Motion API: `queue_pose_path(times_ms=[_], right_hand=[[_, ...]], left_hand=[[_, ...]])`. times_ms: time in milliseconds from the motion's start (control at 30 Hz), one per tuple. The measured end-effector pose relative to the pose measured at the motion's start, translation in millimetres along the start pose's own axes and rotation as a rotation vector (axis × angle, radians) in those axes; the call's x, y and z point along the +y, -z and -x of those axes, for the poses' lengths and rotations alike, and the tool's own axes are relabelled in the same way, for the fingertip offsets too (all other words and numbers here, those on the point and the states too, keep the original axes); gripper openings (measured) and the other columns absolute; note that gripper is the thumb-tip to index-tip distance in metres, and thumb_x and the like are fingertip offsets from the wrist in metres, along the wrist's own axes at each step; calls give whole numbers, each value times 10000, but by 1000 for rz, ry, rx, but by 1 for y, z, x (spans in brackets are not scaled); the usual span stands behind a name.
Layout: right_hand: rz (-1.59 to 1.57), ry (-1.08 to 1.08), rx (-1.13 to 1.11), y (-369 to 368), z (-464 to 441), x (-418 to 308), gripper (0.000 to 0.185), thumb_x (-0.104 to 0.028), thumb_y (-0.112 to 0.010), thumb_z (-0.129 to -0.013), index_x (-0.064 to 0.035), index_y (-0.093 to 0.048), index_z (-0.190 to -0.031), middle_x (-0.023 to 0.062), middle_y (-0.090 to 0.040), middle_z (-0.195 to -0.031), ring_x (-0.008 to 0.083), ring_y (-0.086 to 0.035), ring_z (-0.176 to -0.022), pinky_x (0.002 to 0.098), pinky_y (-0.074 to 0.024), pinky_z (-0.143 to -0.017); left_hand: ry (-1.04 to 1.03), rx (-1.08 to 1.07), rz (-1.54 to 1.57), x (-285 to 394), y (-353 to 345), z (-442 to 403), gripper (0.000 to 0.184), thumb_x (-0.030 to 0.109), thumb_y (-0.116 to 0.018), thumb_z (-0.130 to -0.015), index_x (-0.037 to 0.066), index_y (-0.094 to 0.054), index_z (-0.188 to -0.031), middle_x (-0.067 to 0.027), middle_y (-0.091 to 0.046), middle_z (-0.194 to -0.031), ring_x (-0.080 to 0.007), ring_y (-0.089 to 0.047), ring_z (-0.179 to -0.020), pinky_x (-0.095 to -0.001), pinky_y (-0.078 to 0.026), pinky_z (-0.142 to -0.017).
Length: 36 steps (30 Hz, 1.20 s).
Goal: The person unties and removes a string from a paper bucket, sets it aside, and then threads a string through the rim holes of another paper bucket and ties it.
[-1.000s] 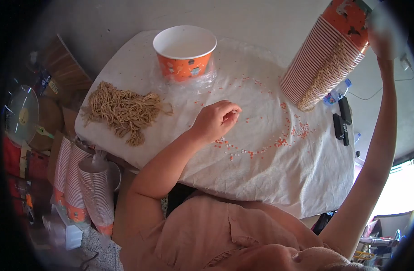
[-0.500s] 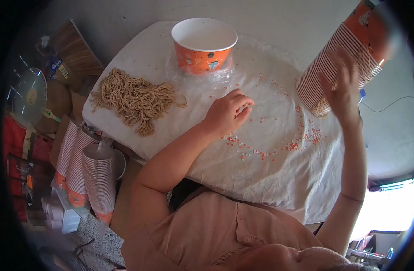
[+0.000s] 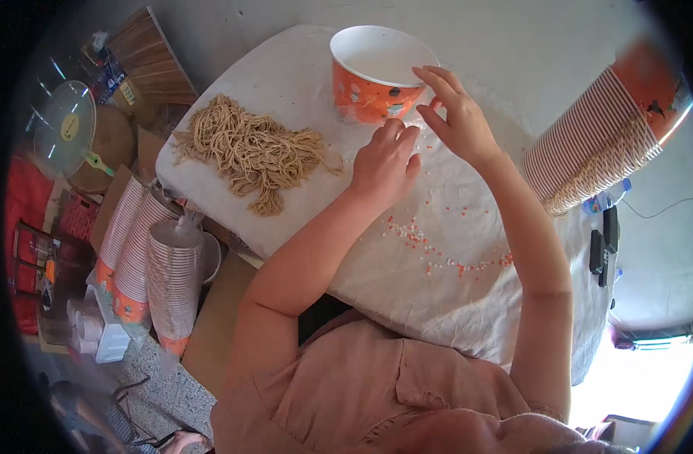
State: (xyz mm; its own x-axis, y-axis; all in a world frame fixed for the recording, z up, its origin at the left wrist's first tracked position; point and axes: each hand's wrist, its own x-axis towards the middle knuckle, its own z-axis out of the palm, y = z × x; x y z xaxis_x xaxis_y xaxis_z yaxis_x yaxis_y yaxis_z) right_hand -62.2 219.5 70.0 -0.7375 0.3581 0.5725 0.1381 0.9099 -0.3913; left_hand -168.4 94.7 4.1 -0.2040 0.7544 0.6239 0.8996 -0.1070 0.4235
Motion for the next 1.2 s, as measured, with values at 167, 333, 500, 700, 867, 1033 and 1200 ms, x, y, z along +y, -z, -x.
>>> queue_pose_path(times_ms=[167, 333, 500, 700, 867, 1033, 1200], right_hand=[[-102, -63, -18, -23, -14, 30, 277, -119, -661, -847, -50, -626, -1113, 131, -608, -1148, 246, -648, -806, 351, -522, -737], [-376, -289, 250, 10, -20, 55, 213, -157, -690, -860, 17, -638, -972, 83, -662, -856, 125, -605, -734, 267, -486, -666], [-380, -280, 270, 41, -6, 57, 203, -162, -677, -878, 17, -630, -962, 56, -649, -808, 106, -592, -735, 258, -478, -666], [-218, -200, 302, 65, 14, 43, 217, -141, -687, -867, 26, -623, -990, 51, -646, -835, 113, -595, -766, 264, -488, -691], [-118, -157, 172, 73, 33, 10, 227, -115, -709, -829, 24, -631, -990, 70, -610, -804, 137, -590, -694, 281, -486, -653], [143, -197, 101, 76, 40, 7, 221, -144, -678, -821, 6, -621, -974, 139, -627, -873, 276, -635, -720, 356, -508, -667], [353, -241, 102, 82, 45, 63, 243, -202, -670, -821, -21, -610, -971, 149, -634, -929, 353, -644, -832, 434, -511, -715]], left_hand=[[125, -208, -128, -11, -2, 0, 329, 170, -667, -788, 20, -542, -1053, -171, -579, -997, -331, -636, -913, -438, -545, -715], [270, -336, -119, -22, -3, -7, 355, 236, -632, -834, 39, -510, -1102, -190, -585, -1055, -372, -605, -991, -481, -502, -798], [120, -299, -134, -28, -9, -6, 267, 251, -623, -845, 68, -597, -1038, -140, -604, -1027, -332, -622, -950, -442, -505, -797], [-41, -314, 164, -25, -16, -5, 208, 231, -648, -827, 100, -652, -988, -85, -621, -966, -258, -621, -926, -409, -500, -793], [-92, -291, 122, -26, -19, -4, 266, 213, -653, -825, 88, -646, -1060, -101, -631, -1053, -269, -583, -1045, -383, -488, -873], [-63, -351, 82, -18, -16, -5, 380, 198, -668, -821, 63, -615, -1172, -127, -590, -1224, -287, -512, -1181, -372, -458, -963], [-79, -165, 172, -18, -19, -3, 396, 175, -684, -803, 45, -612, -1170, -134, -574, -1233, -292, -516, -1169, -392, -456, -965]])
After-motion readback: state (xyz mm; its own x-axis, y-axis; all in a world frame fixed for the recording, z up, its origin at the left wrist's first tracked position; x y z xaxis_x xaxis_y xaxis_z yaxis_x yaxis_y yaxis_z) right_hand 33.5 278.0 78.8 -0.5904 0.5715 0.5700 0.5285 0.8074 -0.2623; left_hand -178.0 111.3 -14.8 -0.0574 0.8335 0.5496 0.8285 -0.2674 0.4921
